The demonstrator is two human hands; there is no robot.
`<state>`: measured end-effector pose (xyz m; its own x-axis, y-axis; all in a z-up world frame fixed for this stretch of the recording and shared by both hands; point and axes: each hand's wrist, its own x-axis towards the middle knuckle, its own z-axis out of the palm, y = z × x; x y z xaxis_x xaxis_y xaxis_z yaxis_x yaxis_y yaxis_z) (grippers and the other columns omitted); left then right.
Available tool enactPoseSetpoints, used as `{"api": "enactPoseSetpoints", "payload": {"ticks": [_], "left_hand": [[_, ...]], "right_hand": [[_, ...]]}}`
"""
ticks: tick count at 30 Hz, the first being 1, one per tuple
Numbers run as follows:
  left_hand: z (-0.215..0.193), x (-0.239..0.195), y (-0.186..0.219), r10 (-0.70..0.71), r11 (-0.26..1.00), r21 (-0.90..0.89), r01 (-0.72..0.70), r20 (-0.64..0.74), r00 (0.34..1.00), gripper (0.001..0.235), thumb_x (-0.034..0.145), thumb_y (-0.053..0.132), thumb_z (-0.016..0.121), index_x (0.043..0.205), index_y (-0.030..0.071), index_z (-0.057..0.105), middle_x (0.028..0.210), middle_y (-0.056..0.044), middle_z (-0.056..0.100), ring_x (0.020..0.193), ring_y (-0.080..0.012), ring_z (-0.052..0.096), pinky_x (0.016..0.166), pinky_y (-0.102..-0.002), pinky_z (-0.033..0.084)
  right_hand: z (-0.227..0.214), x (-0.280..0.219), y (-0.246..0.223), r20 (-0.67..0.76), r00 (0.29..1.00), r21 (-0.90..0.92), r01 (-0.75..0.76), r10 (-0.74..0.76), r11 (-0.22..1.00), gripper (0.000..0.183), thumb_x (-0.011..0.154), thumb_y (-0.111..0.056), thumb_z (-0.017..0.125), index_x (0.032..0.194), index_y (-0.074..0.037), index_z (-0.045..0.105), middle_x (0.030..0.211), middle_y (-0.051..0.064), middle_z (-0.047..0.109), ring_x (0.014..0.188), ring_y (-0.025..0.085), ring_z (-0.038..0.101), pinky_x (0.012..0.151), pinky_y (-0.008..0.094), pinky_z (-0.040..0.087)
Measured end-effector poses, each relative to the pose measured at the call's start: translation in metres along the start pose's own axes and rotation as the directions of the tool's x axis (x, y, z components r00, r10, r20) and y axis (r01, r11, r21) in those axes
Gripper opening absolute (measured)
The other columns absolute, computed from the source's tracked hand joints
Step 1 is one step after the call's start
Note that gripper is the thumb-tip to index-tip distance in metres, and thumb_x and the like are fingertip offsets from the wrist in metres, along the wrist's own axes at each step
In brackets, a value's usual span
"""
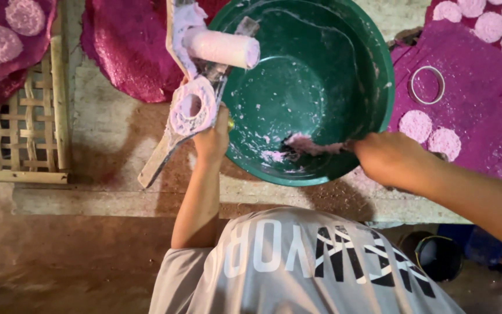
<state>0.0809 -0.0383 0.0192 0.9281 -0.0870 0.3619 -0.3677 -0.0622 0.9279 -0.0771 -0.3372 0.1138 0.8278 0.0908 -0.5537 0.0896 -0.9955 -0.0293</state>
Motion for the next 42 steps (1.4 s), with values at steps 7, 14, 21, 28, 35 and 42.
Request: {"api": "enactPoseSetpoints", "payload": {"ticks": [7,14,21,28,35,42], "left_hand": [[0.000,-0.003,0.000,-0.086,0.995,-0.037,0.087,0.047,0.995,0.009,0.091,-0.002,0.059,0.098,0.003,0.060,0.090,-0.003,0.059,0.077,-0.0138,0.057,0.066,-0.030,0.048],[0.005,0.002,0.003,-0.122,0.989,-0.086,0.124,0.028,0.992,0.010,0.090,-0.002,0.059,0.098,0.003,0.059,0.088,-0.002,0.057,0.074,-0.0120,0.055,0.062,-0.029,0.046],[0.000,0.003,0.003,-0.123,0.991,-0.039,0.125,0.053,0.991,0.010,0.091,-0.002,0.060,0.099,0.003,0.060,0.089,-0.003,0.058,0.077,-0.0131,0.057,0.065,-0.030,0.048],[0.003,0.007,0.012,-0.258,0.959,-0.112,0.260,0.032,0.966,0.009,0.091,0.001,0.060,0.099,0.003,0.060,0.087,-0.004,0.060,0.072,-0.0149,0.058,0.063,-0.031,0.048],[0.004,0.005,0.020,0.078,0.994,0.077,-0.080,0.025,0.997,0.020,0.087,-0.001,0.059,0.106,-0.004,0.058,0.101,-0.012,0.059,0.090,-0.0233,0.058,0.079,-0.038,0.048],[0.001,0.002,0.007,-0.027,0.999,0.043,0.024,0.077,0.997,0.008,0.092,0.001,0.060,0.100,0.001,0.061,0.094,-0.006,0.060,0.084,-0.0184,0.059,0.074,-0.035,0.049]], "right_hand": [[-0.049,-0.002,-0.056,0.164,0.985,0.328,-0.013,-0.044,0.945,0.043,0.097,-0.016,0.049,0.136,-0.031,0.062,0.097,0.019,0.074,0.087,0.038,0.073,0.076,0.052,0.059],[-0.059,-0.022,-0.042,0.219,0.975,0.090,-0.059,0.038,0.994,0.056,0.087,-0.011,0.054,0.140,-0.027,0.053,0.087,0.017,0.074,0.081,0.036,0.074,0.070,0.052,0.060],[-0.028,-0.013,-0.041,0.253,0.967,0.021,-0.015,0.009,1.000,0.064,0.087,-0.008,0.053,0.148,-0.025,0.047,0.083,0.018,0.073,0.077,0.036,0.075,0.063,0.050,0.060],[-0.005,-0.014,-0.025,0.253,0.962,0.011,0.103,-0.103,0.995,0.033,0.086,-0.016,0.060,0.119,-0.014,0.064,0.087,0.014,0.074,0.079,0.033,0.076,0.064,0.046,0.061],[-0.022,-0.007,-0.034,0.053,0.985,0.070,0.158,-0.162,0.985,0.069,0.082,-0.005,0.056,0.148,-0.024,0.049,0.088,0.018,0.073,0.074,0.037,0.073,0.061,0.050,0.059],[-0.038,-0.016,-0.020,0.091,0.968,-0.011,0.235,-0.233,0.972,0.072,0.082,-0.006,0.056,0.149,-0.033,0.050,0.098,0.016,0.072,0.074,0.034,0.074,0.062,0.047,0.060]]}}
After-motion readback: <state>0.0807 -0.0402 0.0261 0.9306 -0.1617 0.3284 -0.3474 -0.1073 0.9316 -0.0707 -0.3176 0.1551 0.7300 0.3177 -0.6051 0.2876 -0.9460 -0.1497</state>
